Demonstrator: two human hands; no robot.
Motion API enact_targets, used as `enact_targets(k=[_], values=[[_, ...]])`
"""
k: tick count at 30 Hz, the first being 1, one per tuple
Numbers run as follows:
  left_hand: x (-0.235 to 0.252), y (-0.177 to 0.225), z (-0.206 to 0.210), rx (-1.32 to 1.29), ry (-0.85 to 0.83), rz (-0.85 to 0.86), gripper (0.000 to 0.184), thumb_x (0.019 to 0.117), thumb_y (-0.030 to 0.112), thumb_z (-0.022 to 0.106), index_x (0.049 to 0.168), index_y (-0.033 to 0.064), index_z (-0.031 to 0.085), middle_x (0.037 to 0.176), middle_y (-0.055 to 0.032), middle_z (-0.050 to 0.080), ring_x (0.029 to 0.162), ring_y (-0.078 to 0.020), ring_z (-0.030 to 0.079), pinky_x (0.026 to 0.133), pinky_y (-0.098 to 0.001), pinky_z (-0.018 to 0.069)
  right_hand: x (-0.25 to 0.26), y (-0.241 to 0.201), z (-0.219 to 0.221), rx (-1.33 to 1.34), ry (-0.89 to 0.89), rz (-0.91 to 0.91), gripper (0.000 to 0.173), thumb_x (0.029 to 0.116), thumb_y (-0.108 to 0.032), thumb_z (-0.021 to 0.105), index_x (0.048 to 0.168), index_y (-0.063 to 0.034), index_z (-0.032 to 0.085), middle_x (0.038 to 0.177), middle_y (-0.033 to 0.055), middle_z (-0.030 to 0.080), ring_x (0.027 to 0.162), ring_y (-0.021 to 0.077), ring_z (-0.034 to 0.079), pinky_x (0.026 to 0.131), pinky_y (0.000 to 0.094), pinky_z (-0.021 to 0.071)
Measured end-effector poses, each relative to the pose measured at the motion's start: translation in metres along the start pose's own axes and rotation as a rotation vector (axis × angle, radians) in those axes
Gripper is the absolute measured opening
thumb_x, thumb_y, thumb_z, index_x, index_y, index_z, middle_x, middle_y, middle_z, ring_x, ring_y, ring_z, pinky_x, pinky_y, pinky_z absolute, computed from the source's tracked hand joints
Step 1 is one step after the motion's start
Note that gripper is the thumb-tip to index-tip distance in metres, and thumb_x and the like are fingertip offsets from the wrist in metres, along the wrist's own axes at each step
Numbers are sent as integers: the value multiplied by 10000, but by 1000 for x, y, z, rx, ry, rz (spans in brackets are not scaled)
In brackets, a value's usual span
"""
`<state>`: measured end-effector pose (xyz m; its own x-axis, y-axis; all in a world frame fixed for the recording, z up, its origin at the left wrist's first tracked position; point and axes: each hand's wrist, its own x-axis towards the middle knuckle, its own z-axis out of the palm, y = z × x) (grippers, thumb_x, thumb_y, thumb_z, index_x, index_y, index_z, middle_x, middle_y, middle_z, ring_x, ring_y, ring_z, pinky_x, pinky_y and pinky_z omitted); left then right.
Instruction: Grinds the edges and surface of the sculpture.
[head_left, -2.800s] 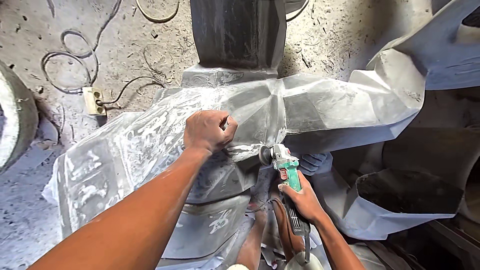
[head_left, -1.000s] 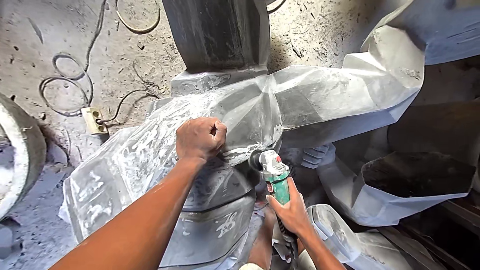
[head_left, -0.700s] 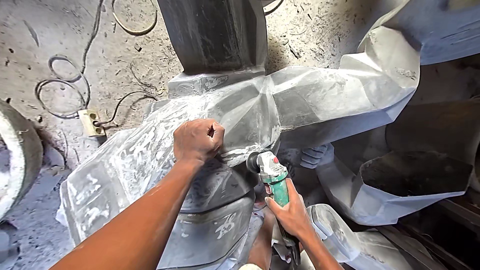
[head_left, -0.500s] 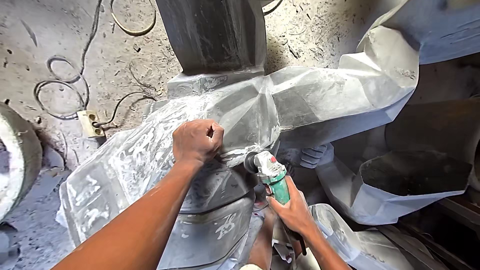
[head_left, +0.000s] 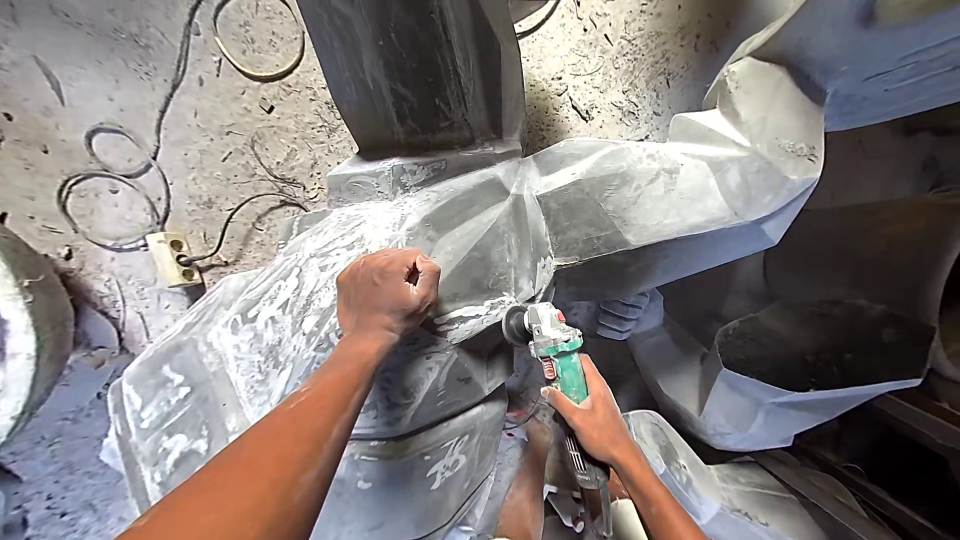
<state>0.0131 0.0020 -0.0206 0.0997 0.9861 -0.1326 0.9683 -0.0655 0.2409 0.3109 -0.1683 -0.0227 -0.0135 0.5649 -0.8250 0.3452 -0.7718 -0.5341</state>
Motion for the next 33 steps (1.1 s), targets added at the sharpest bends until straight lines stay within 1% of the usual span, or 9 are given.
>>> enact_targets(k=[4,7,13,17,18,21,24,29,33], values=[[0,0,1,3,2,-1,450,982,352,355,627,102,473,609,-113,557,623,-321,620,528,-526,393,-6,18,-6,47,172,-19,711,814,-492,788,1346,-97,531,1024,33,701,902,114,705,803,345,620],[-1,-1,1,7,-1,3,451,986,353,353,630,102,469,607,-115,549,620,-324,618,528,-523,394,8,16,-16,3,249,1,698,805,-502,790,1339,-130,537,989,21,700,870,111,699,783,347,611],[-2,1,-3,-9,-33,-2,431,983,318,367,623,98,454,614,-125,539,625,-342,602,534,-541,388,33,5,-26,-65,222,25,696,810,-523,789,1363,-196,522,954,36,697,837,151,703,762,422,609],[-2,2,-3,5,-32,-8,448,989,326,356,624,88,460,619,-137,550,636,-357,615,534,-548,399,32,2,-28,-237,261,38,707,816,-567,754,1380,-214,514,892,44,689,805,197,697,725,482,587],[-1,1,-2,16,-19,-5,450,983,337,353,622,89,460,610,-132,548,625,-350,617,527,-543,396,32,3,-29,-247,262,40,717,815,-566,752,1394,-214,516,903,46,696,819,199,701,738,483,589],[0,1,-1,17,-9,-1,446,977,349,355,630,94,469,610,-127,550,623,-342,618,526,-540,392,34,4,-30,-134,232,26,684,808,-538,774,1355,-206,535,942,29,696,831,148,699,755,422,599],[0,2,-1,9,-18,-5,451,979,351,353,631,90,472,615,-130,556,631,-343,623,532,-544,394,39,-2,-29,-45,196,21,672,809,-529,780,1337,-193,538,974,42,697,853,159,702,764,434,604],[-1,1,-2,-5,-30,-1,430,979,325,374,627,99,472,622,-121,554,637,-336,613,538,-532,393,34,-1,-33,-41,175,63,677,799,-525,775,1346,-203,541,985,36,701,861,155,705,778,428,607],[0,1,0,9,-10,-5,440,973,352,358,626,102,462,605,-119,540,622,-331,614,527,-526,385,36,1,-36,10,163,63,652,802,-517,787,1311,-184,554,950,45,706,809,166,716,740,421,625]])
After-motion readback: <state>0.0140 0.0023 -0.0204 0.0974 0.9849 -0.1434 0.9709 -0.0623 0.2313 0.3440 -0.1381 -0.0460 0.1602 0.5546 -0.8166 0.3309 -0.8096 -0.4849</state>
